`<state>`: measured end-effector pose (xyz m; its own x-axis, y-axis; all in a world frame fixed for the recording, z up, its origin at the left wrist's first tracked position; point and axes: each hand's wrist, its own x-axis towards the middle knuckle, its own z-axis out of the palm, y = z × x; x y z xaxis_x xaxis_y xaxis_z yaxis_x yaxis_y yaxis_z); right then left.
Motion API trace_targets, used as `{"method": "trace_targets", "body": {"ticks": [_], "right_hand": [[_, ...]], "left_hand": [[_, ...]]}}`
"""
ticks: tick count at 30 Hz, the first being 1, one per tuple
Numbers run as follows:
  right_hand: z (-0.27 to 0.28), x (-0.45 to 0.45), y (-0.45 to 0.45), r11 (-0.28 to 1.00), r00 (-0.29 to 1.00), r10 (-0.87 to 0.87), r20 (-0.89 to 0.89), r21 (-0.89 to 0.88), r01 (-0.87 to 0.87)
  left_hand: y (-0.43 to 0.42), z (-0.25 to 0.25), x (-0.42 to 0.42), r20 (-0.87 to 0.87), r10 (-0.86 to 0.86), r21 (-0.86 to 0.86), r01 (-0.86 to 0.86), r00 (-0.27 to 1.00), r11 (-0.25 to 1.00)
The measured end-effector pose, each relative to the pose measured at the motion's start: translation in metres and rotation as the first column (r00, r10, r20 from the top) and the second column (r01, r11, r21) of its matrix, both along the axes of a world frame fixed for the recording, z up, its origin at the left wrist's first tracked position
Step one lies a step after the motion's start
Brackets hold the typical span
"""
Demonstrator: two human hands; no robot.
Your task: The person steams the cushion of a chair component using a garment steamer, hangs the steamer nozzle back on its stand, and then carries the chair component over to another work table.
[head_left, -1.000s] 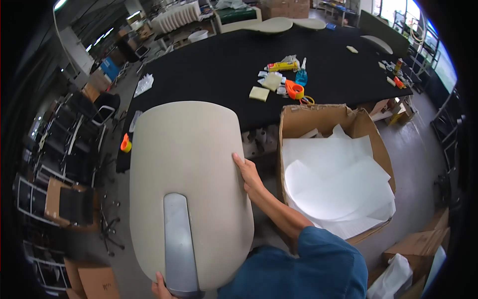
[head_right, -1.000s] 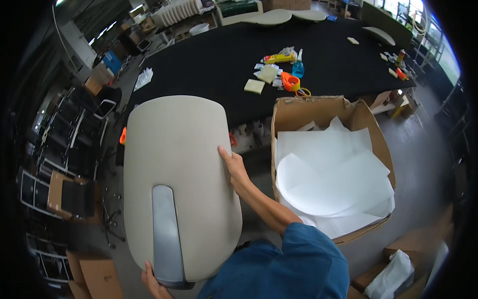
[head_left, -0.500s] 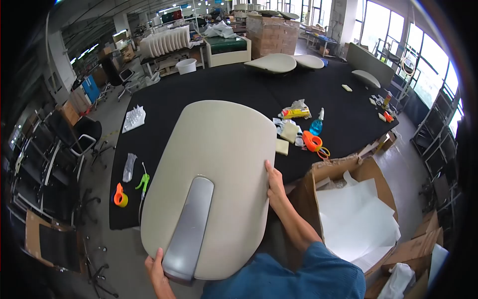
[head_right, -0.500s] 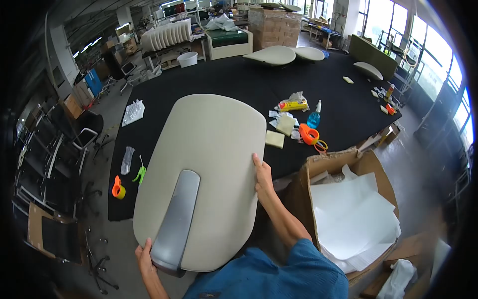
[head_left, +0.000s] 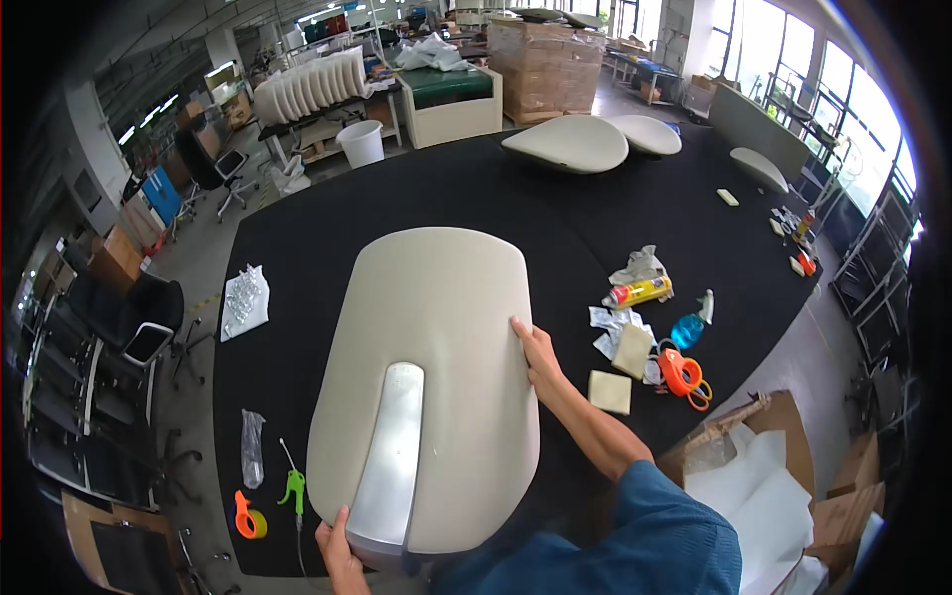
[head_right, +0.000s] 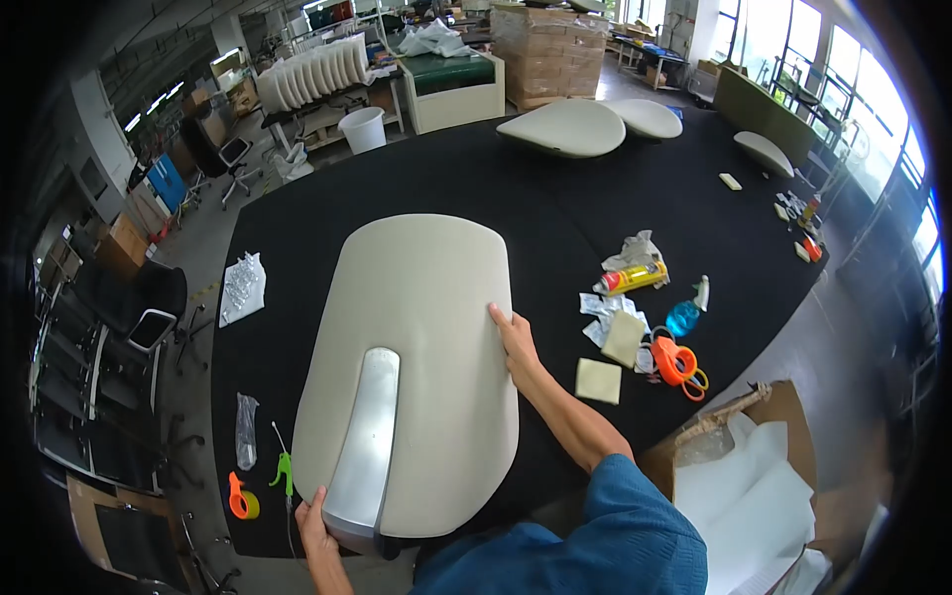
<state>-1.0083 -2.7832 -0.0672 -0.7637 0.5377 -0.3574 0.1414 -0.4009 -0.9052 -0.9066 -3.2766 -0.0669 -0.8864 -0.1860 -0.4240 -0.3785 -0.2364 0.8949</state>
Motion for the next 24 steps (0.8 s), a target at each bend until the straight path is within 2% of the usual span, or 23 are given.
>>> {"method": "trace_targets", "body": {"ticks": [6,8,9,11,14,18,21,24], "right_hand": [[0.003,-0.14,0.019,0.992,0.997,0.066,0.032,0.105,-0.069],[-0.041,-0.213,0.041,0.974,0.99,0.077,0.118,0.203,-0.099],[-0.037,-0.238,0.038,0.986,0.996,0.084,0.044,0.138,-0.089],[-0.028,-0.289,0.033,0.984,0.994,0.111,-0.022,0.14,-0.107],[-0.033,-0.363,0.028,0.975,0.977,0.173,-0.121,0.158,-0.153],[-0.02,-0.424,0.007,0.957,0.962,0.231,-0.144,0.212,-0.198],[-0.046,-0.465,0.005,0.944,0.953,0.276,-0.123,0.219,-0.246],[-0.055,-0.477,-0.005,0.914,0.962,0.274,-0.015,0.315,-0.255]], "left_hand": [[0.034,-0.017,-0.114,0.002,0.076,0.1,-0.076,0.997,0.992],[0.032,-0.023,-0.149,0.035,0.093,0.102,-0.096,0.995,0.99],[0.046,-0.005,-0.167,0.036,0.128,0.112,-0.132,0.991,0.985],[0.039,-0.03,-0.205,0.037,0.117,0.141,-0.121,0.992,0.983],[0.047,-0.038,-0.26,0.035,0.161,0.144,-0.164,0.986,0.976],[0.044,-0.056,-0.317,0.057,0.194,0.077,-0.198,0.979,0.977],[0.045,-0.072,-0.336,0.076,0.219,0.043,-0.223,0.973,0.974],[0.049,-0.077,-0.349,0.085,0.24,0.066,-0.246,0.967,0.967]]}}
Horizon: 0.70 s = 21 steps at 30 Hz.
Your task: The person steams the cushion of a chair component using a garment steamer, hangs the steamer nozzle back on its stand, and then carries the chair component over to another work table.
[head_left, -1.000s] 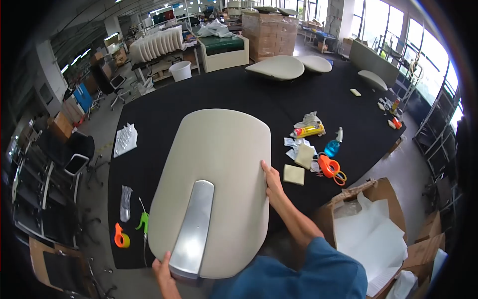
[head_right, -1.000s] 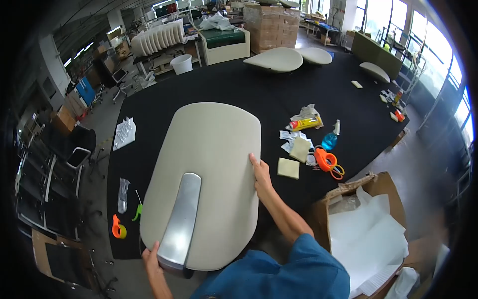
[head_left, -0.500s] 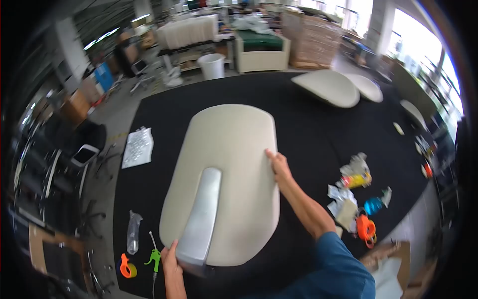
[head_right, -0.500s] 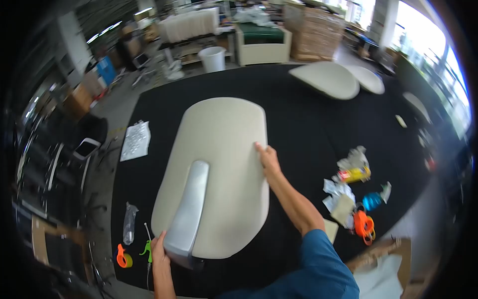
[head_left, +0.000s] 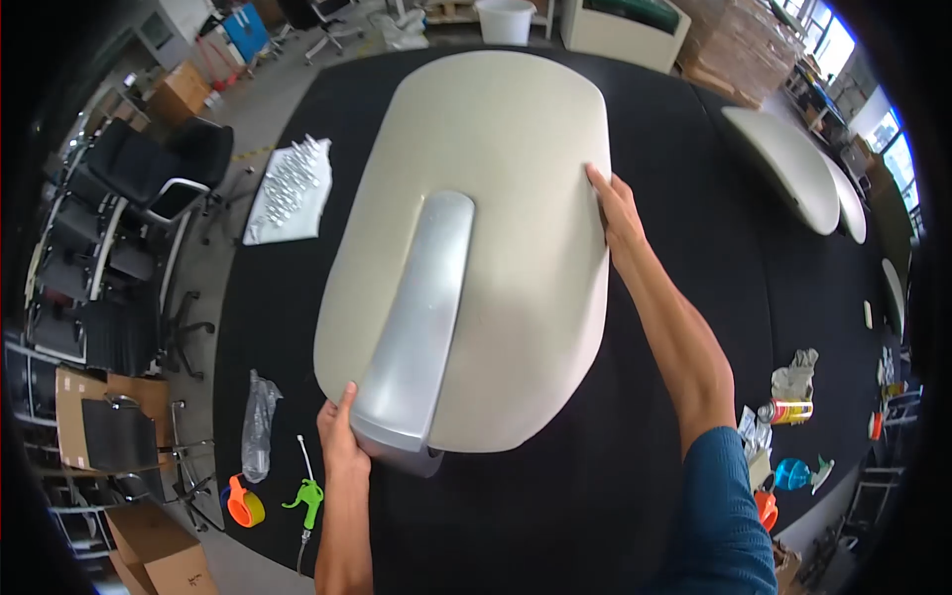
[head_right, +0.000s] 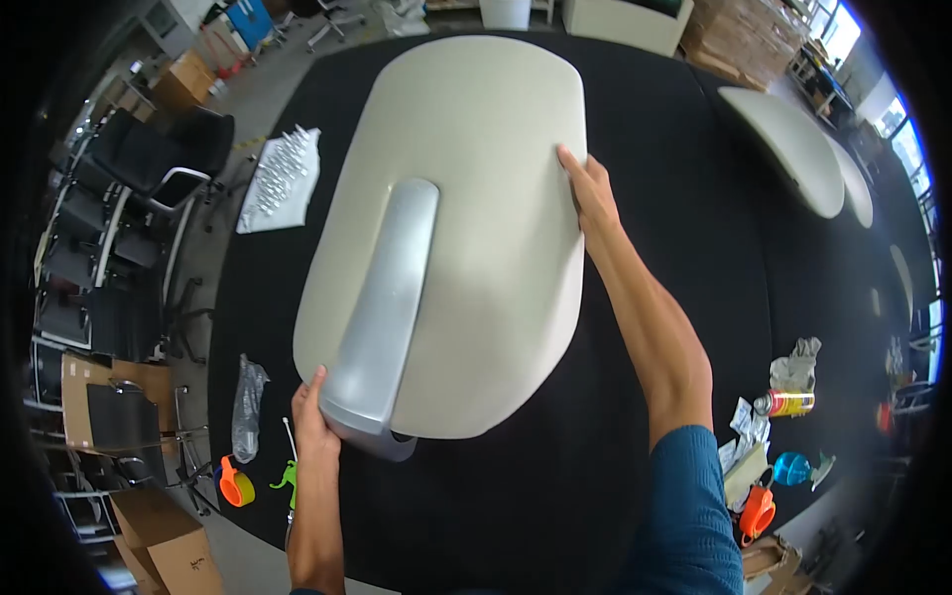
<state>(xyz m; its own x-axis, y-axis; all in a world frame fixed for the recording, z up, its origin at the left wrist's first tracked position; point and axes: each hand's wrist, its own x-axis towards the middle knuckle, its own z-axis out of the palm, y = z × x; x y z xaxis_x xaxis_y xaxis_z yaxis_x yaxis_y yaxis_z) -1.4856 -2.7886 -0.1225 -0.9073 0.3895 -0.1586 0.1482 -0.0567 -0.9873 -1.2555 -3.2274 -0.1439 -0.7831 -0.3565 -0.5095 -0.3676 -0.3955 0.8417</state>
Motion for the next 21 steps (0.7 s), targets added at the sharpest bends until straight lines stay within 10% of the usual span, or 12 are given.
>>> {"method": "trace_targets", "body": {"ticks": [9,21], "right_hand": [[0.004,0.02,0.044,0.996,0.999,0.048,-0.005,0.073,-0.047],[0.301,0.185,0.096,0.776,0.944,0.191,-0.268,0.631,0.022]], "left_hand": [[0.017,0.014,0.004,0.02,-0.056,0.052,0.055,0.998,0.997],[0.123,0.051,0.059,0.031,-0.52,0.686,0.36,0.853,0.633]]}}
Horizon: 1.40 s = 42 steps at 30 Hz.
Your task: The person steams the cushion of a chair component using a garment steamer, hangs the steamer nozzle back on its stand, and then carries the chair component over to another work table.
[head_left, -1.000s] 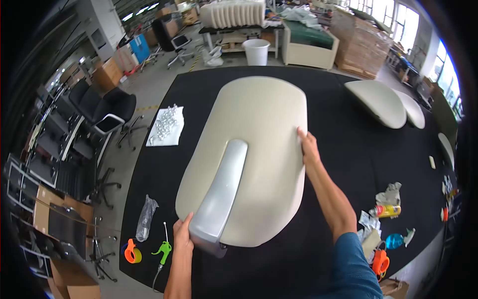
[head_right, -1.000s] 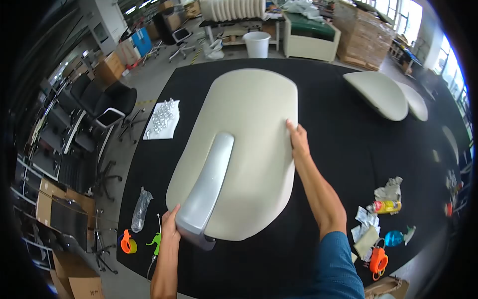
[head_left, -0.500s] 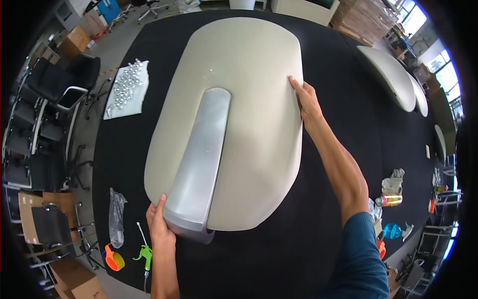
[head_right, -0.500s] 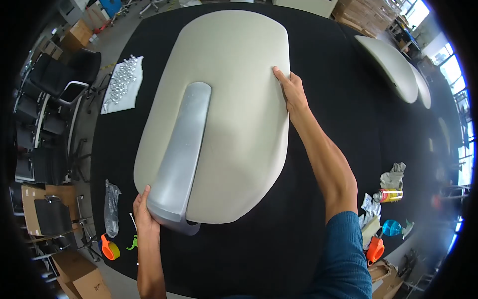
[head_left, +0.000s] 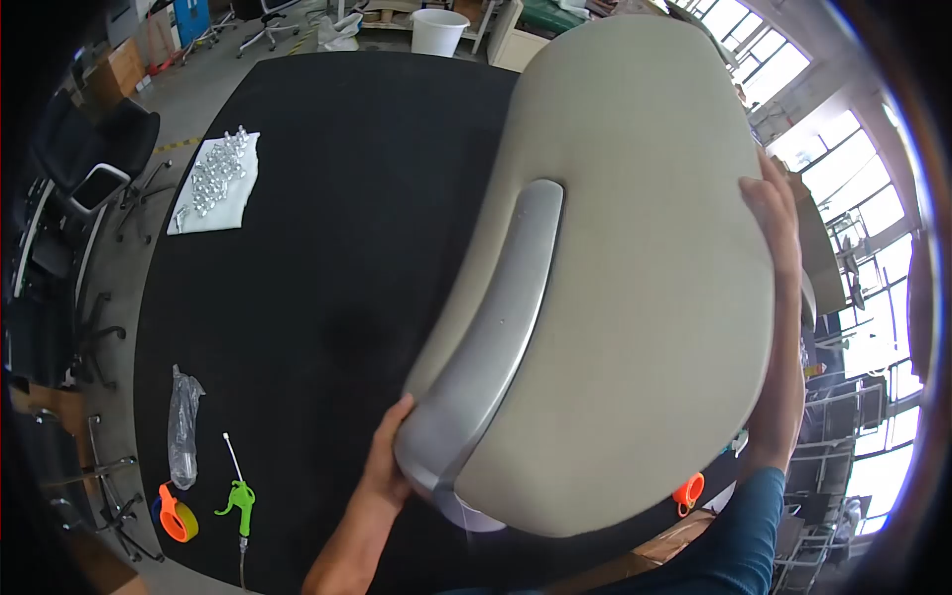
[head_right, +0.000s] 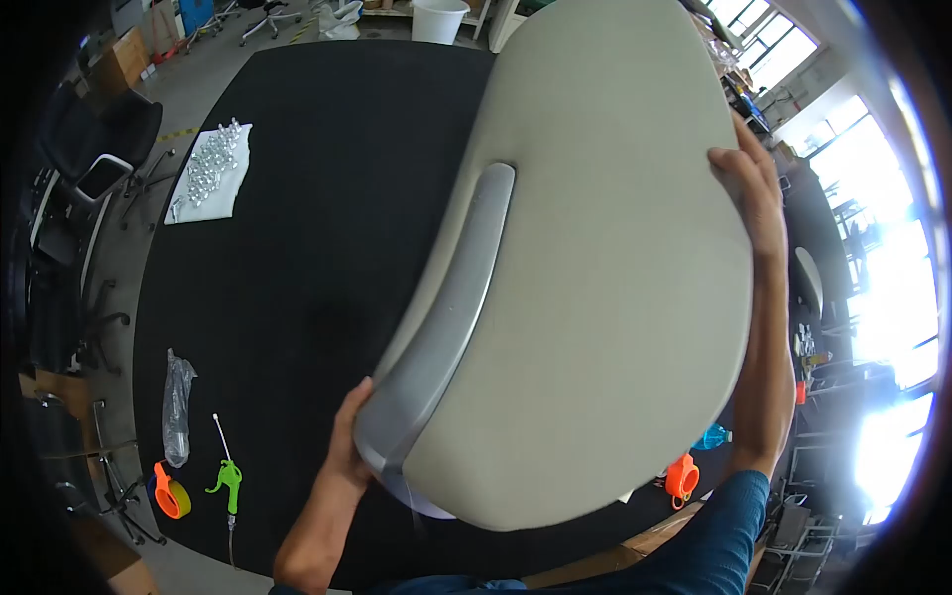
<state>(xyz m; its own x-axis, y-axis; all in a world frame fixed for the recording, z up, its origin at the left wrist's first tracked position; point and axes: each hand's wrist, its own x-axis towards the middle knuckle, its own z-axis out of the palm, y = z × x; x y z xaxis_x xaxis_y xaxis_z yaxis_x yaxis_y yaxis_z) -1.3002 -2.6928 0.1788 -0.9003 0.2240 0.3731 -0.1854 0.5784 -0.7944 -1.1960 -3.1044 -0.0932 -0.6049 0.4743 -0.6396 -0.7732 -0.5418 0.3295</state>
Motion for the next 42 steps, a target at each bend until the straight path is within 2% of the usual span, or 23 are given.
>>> {"method": "trace_targets", "body": {"ticks": [1,3,6,7,9,11,12,13,14,16,17,19,20,23,24,26,29,30,33,35,36,38,42], "right_hand": [[0.01,0.005,-0.004,0.995,0.996,0.088,-0.032,0.056,-0.086],[0.015,0.011,-0.052,0.997,0.993,0.036,-0.111,-0.058,-0.042],[0.003,-0.014,-0.01,0.926,0.987,0.092,0.13,0.354,-0.133],[-0.003,-0.021,-0.012,0.927,0.988,0.091,0.125,0.353,-0.13],[-0.018,-0.035,-0.035,0.984,0.988,0.144,0.052,-0.112,-0.138],[-0.023,-0.056,-0.06,0.996,0.994,0.087,0.063,-0.015,-0.086],[-0.02,-0.07,-0.073,0.994,0.998,0.033,0.052,0.102,-0.039],[-0.016,-0.084,-0.088,0.991,0.988,0.077,0.134,-0.122,-0.061],[-0.014,-0.1,-0.103,0.937,0.97,0.138,0.201,-0.343,-0.062],[-0.032,-0.138,-0.123,0.968,0.99,0.143,0.004,-0.211,-0.139],[-0.041,-0.178,-0.107,0.922,0.935,0.332,0.128,-0.254,-0.292],[-0.061,-0.221,-0.128,0.967,0.968,0.252,0.0,0.033,-0.252],[-0.06,-0.229,-0.146,0.973,0.964,0.225,0.142,0.025,-0.231],[-0.086,-0.261,-0.19,0.951,0.955,0.28,0.094,0.105,-0.289],[-0.089,-0.26,-0.206,0.916,0.949,0.278,0.15,0.258,-0.309],[-0.105,-0.234,-0.235,0.925,0.951,0.3,0.079,0.22,-0.31],[-0.146,-0.183,-0.233,0.885,0.922,0.376,0.092,0.258,-0.387],[-0.166,-0.158,-0.218,0.869,0.891,0.453,0.019,0.212,-0.446],[-0.186,-0.032,-0.169,0.922,0.91,0.388,0.15,-0.086,-0.379],[-0.193,0.05,-0.134,0.889,0.932,0.356,0.072,-0.332,-0.314],[-0.196,0.095,-0.121,0.976,0.968,0.2,0.148,-0.117,-0.184],[-0.207,0.183,-0.103,0.956,0.989,0.001,0.146,-0.291,0.041],[-0.262,0.37,-0.074,0.822,0.839,-0.212,0.502,-0.373,0.43]], "left_hand": [[0.008,-0.004,0.005,0.009,-0.034,0.126,0.033,0.999,0.992],[0.023,-0.015,0.014,0.04,-0.074,0.235,0.062,0.996,0.97],[0.033,-0.025,0.018,-0.009,-0.114,0.145,0.114,0.993,0.983],[0.034,-0.027,0.015,-0.014,-0.115,0.143,0.116,0.993,0.983],[0.035,-0.03,0.012,0.02,-0.015,0.256,0.009,1.0,0.967],[0.028,-0.011,0.015,0.061,-0.071,0.2,0.057,0.996,0.978],[0.028,-0.007,0.02,0.124,0.029,0.175,-0.051,0.992,0.983],[0.026,-0.003,0.026,0.182,0.13,0.144,-0.157,0.975,0.977],[0.023,-0.002,0.038,0.087,0.212,0.13,-0.223,0.973,0.966],[0.024,0.015,0.054,-0.096,0.365,0.088,-0.358,0.926,0.93],[0.023,0.015,0.057,-0.183,0.411,0.028,-0.414,0.893,0.91],[0.011,0.008,0.043,-0.133,0.468,0.004,-0.471,0.874,0.882],[0.003,0.005,0.036,-0.095,0.471,-0.013,-0.474,0.877,0.88],[-0.016,-0.01,0.025,0.013,0.467,0.037,-0.467,0.884,0.884],[-0.02,-0.016,0.024,0.013,0.467,0.038,-0.467,0.884,0.884],[-0.027,-0.03,0.025,0.089,0.442,0.156,-0.451,0.893,0.879],[-0.03,-0.055,0.023,0.063,0.59,0.069,-0.593,0.805,0.802],[-0.04,-0.06,0.025,0.167,0.561,0.102,-0.58,0.811,0.808],[-0.059,-0.04,0.021,0.235,0.513,0.218,-0.56,0.825,0.8],[-0.06,-0.031,0.021,0.162,0.513,0.337,-0.536,0.843,0.774],[-0.06,-0.04,0.02,0.141,0.534,0.378,-0.544,0.834,0.749],[-0.052,-0.051,0.021,0.042,0.533,0.346,-0.512,0.845,0.786],[-0.02,-0.078,0.02,-0.138,0.536,0.098,-0.527,0.833,0.844]]}}
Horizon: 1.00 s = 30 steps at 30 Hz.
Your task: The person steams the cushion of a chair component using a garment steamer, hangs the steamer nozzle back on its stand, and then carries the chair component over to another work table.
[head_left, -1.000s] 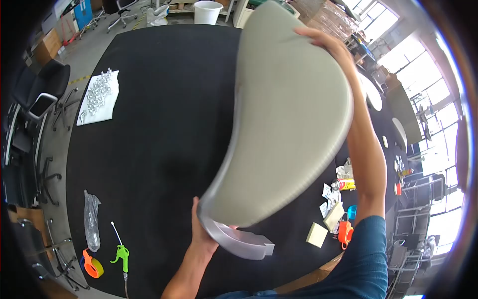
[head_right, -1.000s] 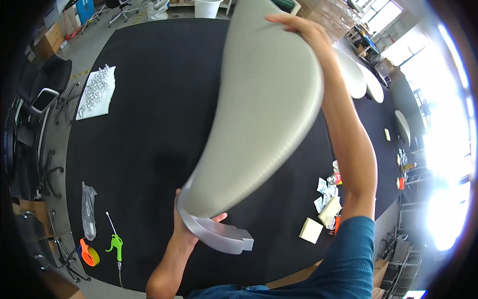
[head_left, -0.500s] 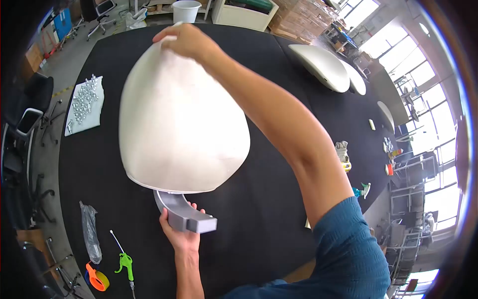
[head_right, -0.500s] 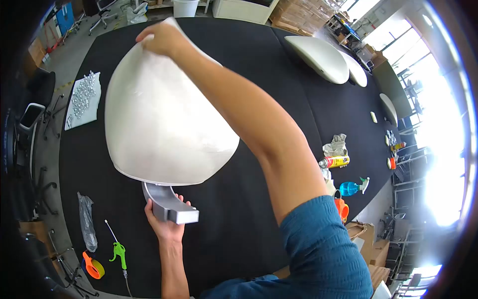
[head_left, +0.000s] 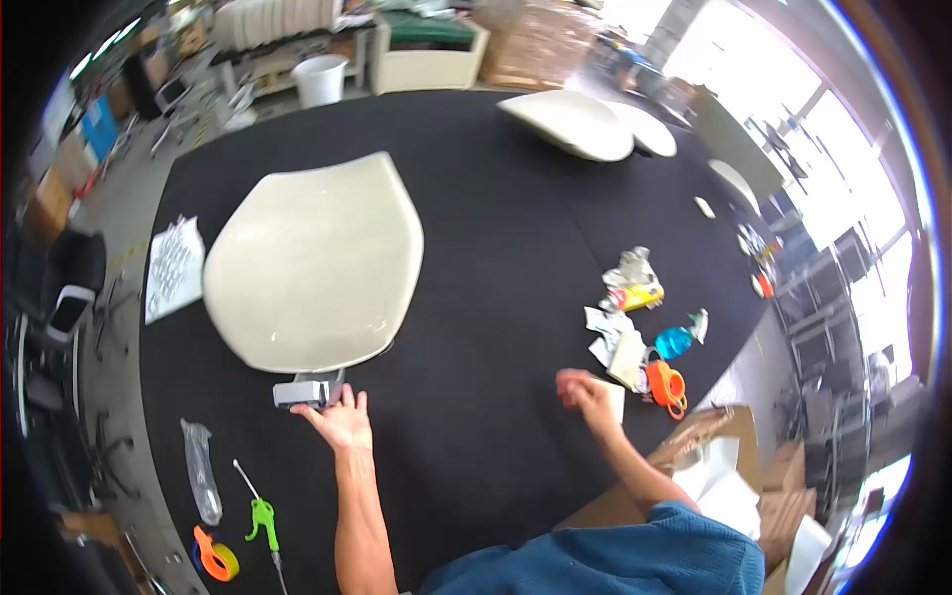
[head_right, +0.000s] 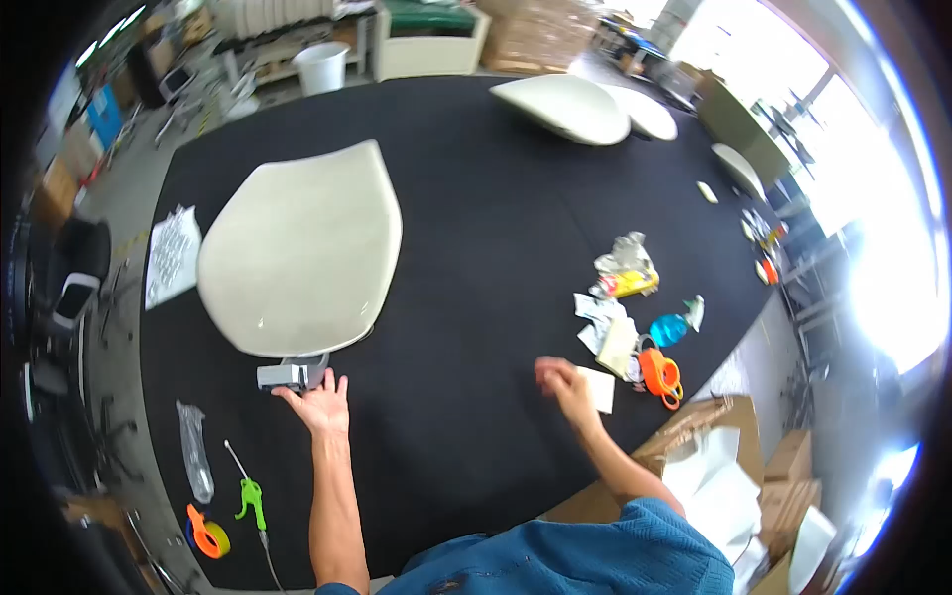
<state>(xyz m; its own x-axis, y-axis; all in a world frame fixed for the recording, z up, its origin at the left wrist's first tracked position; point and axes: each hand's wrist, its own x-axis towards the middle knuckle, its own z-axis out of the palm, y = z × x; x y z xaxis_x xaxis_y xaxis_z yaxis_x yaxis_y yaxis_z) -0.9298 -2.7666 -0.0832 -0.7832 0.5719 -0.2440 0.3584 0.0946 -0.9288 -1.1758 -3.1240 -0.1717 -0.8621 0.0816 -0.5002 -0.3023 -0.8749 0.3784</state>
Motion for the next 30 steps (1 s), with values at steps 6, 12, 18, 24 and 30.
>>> {"method": "trace_targets", "body": {"ticks": [6,12,18,24,30], "right_hand": [[-0.066,0.256,-0.114,0.955,0.952,0.04,0.305,-0.292,0.053],[-0.129,0.424,-0.285,0.975,0.881,-0.112,0.46,-0.12,0.187],[-0.186,0.521,-0.423,0.732,0.688,-0.536,0.489,-0.137,0.668],[-0.208,0.61,-0.509,0.315,0.308,-0.847,0.433,-0.058,0.947],[-0.208,0.737,-0.606,0.001,0.067,-0.904,0.421,-0.155,0.988]], "left_hand": [[0.007,-0.004,0.015,0.138,-0.094,-0.176,0.118,0.986,0.977],[0.053,-0.019,0.133,0.102,-0.613,-0.48,0.579,0.783,0.659],[0.049,0.026,0.405,0.132,-0.906,-0.303,0.854,-0.401,-0.422],[-0.022,0.016,0.566,0.179,-0.565,-0.587,0.374,-0.806,-0.719],[-0.023,0.005,0.729,0.184,-0.311,-0.71,0.093,-0.932,-0.698]]}}
